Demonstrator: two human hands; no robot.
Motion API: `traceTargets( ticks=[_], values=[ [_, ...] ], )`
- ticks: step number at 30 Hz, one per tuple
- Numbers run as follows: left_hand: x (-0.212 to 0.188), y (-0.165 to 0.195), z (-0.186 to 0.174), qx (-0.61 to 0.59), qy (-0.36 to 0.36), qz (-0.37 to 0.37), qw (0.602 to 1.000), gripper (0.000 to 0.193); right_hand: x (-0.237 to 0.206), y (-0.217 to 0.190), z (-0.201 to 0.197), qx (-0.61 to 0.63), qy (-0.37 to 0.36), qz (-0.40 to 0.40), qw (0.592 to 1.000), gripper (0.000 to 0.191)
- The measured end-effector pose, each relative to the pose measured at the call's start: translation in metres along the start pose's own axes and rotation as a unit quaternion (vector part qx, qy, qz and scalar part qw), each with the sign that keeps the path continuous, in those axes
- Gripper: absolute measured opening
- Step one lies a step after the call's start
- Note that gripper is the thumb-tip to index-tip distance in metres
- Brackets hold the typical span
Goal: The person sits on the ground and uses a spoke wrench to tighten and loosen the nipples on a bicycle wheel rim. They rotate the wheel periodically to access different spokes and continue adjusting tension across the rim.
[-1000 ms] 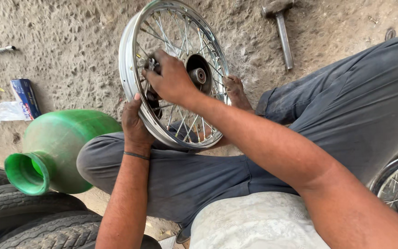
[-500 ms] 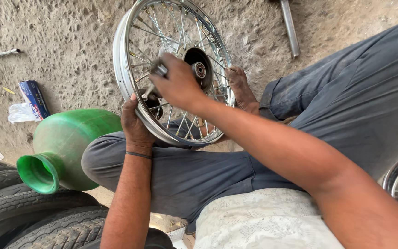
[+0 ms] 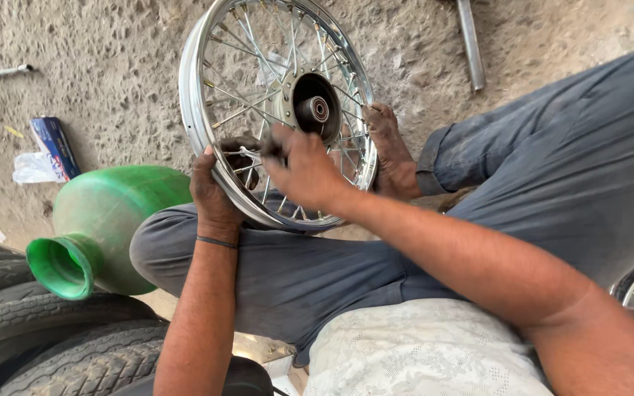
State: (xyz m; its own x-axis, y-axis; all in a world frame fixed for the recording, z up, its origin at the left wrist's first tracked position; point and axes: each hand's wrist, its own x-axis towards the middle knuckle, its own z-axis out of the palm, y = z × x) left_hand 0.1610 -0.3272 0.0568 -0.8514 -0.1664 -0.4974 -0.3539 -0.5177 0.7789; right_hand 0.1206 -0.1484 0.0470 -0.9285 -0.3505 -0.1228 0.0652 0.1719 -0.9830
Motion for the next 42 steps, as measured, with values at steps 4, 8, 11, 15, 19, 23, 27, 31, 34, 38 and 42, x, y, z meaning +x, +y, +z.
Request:
traceTargets(
  ticks=[4, 8, 11, 15, 19, 23, 27, 31, 34, 38, 42],
  values=[
    [0.002, -0.006, -0.004, -0.027, 0.006, 0.020, 0.999, 0.040, 0.059, -0.001, 0.002, -0.001, 0.049, 0.017, 0.999, 0.021],
    [-0.002, -0.009, -0.009, -0.013, 0.000, 0.063, 0.998, 0.030, 0.074, -0.035, 0.000, -0.014, -0.036, 0.056, 0.998, 0.020],
    [0.000, -0.008, -0.008, 0.013, 0.002, 0.082, 0.997, 0.031, 0.034, -0.049, -0.012, -0.055, -0.017, 0.066, 0.996, 0.021],
    [0.000, -0.002, -0.001, 0.037, -0.070, 0.112, 0.991, 0.041, -0.018, -0.044, -0.003, 0.053, -0.069, 0.122, 0.989, 0.033],
    [-0.006, 0.005, 0.010, 0.053, -0.014, 0.105, 0.993, 0.039, 0.001, -0.027, 0.001, -0.100, -0.069, -0.058, 0.991, 0.055],
    [-0.010, 0.006, 0.018, 0.127, -0.007, 0.143, 0.981, 0.039, 0.009, -0.024, -0.027, -0.202, -0.196, -0.026, 0.959, 0.041],
    [-0.008, 0.005, 0.016, 0.099, 0.007, 0.132, 0.986, 0.039, 0.005, -0.033, -0.038, -0.149, -0.243, 0.190, 0.940, 0.032],
    [-0.006, 0.004, 0.011, 0.123, 0.040, 0.132, 0.983, 0.037, 0.010, -0.034, -0.021, -0.071, -0.076, -0.154, 0.983, 0.022],
    [-0.006, 0.002, 0.011, 0.105, 0.042, 0.130, 0.985, 0.035, 0.013, -0.029, -0.007, -0.136, -0.078, -0.188, 0.970, 0.020],
    [-0.007, 0.000, 0.015, 0.069, 0.039, 0.125, 0.989, 0.034, 0.013, -0.024, 0.000, -0.134, -0.064, -0.157, 0.976, 0.012],
    [-0.007, 0.001, 0.017, 0.063, 0.042, 0.117, 0.990, 0.030, 0.013, -0.026, -0.003, -0.091, -0.044, -0.169, 0.980, 0.023]
  ],
)
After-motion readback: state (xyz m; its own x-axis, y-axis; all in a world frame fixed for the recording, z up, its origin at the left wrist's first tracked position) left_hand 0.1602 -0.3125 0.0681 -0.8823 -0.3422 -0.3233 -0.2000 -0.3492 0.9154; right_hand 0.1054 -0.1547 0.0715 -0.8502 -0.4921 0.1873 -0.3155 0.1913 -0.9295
